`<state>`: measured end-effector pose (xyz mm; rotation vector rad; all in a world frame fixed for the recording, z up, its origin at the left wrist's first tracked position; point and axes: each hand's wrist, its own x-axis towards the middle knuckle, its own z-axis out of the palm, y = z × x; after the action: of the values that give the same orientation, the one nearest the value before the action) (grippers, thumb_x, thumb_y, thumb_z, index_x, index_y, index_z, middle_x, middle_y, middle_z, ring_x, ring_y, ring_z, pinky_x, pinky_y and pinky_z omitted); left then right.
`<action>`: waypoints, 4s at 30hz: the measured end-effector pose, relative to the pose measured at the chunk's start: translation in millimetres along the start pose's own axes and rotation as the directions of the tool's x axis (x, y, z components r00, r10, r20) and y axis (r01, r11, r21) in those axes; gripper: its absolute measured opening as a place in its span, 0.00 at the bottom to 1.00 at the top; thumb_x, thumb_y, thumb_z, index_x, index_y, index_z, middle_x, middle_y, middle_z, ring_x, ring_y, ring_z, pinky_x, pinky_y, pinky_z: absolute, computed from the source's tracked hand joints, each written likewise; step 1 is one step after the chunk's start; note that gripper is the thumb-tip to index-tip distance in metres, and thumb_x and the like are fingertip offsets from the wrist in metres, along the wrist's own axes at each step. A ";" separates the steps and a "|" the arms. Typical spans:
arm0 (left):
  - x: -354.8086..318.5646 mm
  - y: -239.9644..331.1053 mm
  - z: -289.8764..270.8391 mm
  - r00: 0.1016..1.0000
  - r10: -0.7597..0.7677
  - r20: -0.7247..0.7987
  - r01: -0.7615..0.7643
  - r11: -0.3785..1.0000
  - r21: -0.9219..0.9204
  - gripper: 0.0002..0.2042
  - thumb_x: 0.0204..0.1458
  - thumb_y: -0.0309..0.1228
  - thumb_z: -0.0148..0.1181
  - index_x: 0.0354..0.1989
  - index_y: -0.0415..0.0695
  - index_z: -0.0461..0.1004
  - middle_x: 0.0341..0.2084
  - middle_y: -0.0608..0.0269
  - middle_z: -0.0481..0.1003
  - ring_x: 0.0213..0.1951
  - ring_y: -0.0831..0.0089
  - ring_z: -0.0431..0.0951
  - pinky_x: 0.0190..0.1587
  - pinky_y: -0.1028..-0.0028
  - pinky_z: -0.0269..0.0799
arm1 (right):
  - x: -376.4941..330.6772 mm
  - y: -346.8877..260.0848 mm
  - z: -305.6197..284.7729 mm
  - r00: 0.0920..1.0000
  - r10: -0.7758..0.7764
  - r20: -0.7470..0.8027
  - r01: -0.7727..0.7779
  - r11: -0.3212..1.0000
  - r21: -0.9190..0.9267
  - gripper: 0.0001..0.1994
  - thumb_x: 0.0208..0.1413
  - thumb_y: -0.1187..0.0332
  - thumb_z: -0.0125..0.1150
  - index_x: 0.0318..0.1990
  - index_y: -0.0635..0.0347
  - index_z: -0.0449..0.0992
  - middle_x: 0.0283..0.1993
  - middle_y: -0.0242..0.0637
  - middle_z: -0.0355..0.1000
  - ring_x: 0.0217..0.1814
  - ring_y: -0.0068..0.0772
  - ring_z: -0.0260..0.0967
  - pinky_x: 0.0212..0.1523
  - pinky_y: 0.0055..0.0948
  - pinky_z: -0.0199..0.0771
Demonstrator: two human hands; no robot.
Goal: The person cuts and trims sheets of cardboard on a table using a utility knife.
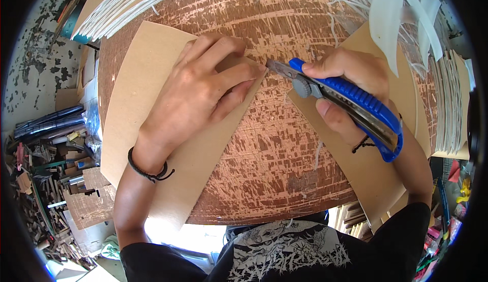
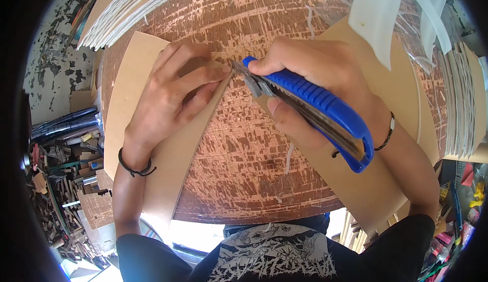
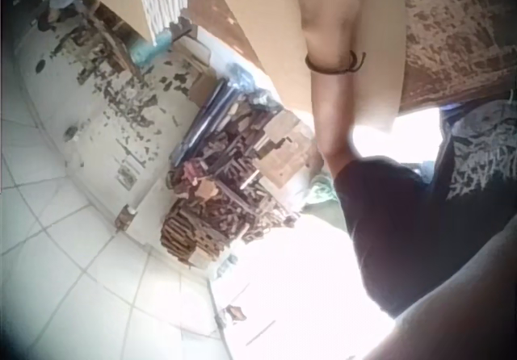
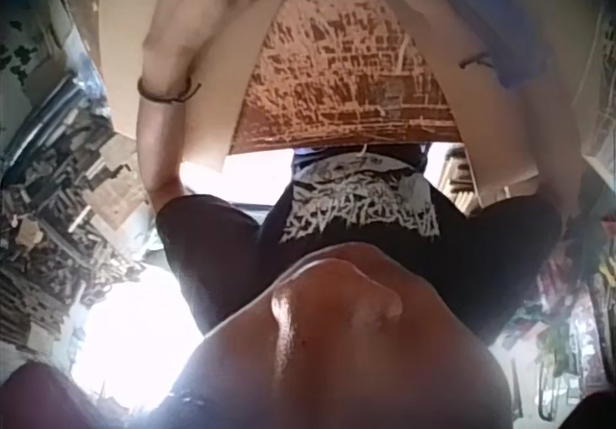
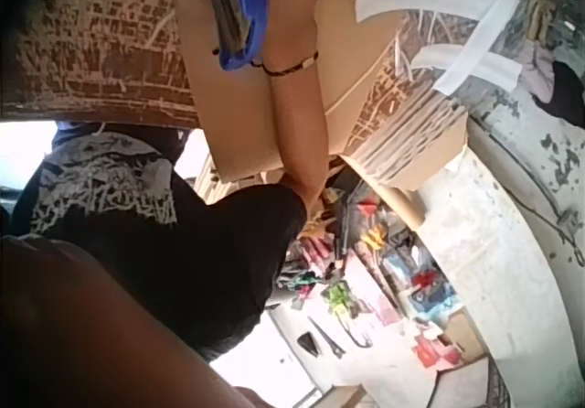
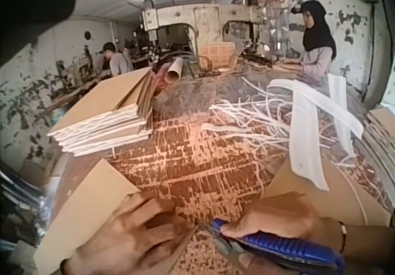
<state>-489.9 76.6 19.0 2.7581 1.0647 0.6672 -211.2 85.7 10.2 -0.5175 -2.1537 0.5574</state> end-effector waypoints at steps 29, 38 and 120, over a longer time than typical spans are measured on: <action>0.0 -5.2 3.8 0.999 0.026 -0.047 -0.027 1.000 -0.015 0.16 0.43 0.22 0.67 0.43 0.47 0.82 0.47 0.57 0.74 0.50 0.57 0.75 0.53 0.59 0.71 | -5.6 -6.6 -0.4 0.995 0.097 -0.003 -0.096 0.994 0.044 0.25 0.57 0.50 0.65 0.43 0.70 0.75 0.25 0.37 0.74 0.24 0.23 0.70 0.27 0.22 0.67; -0.7 -4.0 5.4 0.999 0.016 -0.046 -0.017 1.000 -0.022 0.15 0.43 0.23 0.67 0.43 0.48 0.82 0.47 0.57 0.74 0.51 0.57 0.75 0.54 0.59 0.71 | -9.1 -4.8 13.3 0.984 0.111 -0.142 -0.081 0.976 0.200 0.21 0.58 0.53 0.65 0.42 0.67 0.76 0.27 0.36 0.74 0.23 0.21 0.71 0.24 0.19 0.66; -51.4 -14.9 -13.5 0.985 0.167 -0.051 -0.168 0.986 -0.020 0.04 0.48 0.24 0.59 0.32 0.44 0.76 0.38 0.64 0.74 0.48 0.65 0.73 0.55 0.64 0.60 | -8.6 28.0 -7.4 0.820 0.527 -0.225 -0.425 0.823 0.378 0.20 0.73 0.52 0.43 0.57 0.59 0.71 0.40 0.39 0.75 0.34 0.15 0.66 0.24 0.16 0.62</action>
<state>-538.7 53.1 8.8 2.8464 0.8331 0.7675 -195.6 105.5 -6.5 -0.9195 -1.5738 1.0023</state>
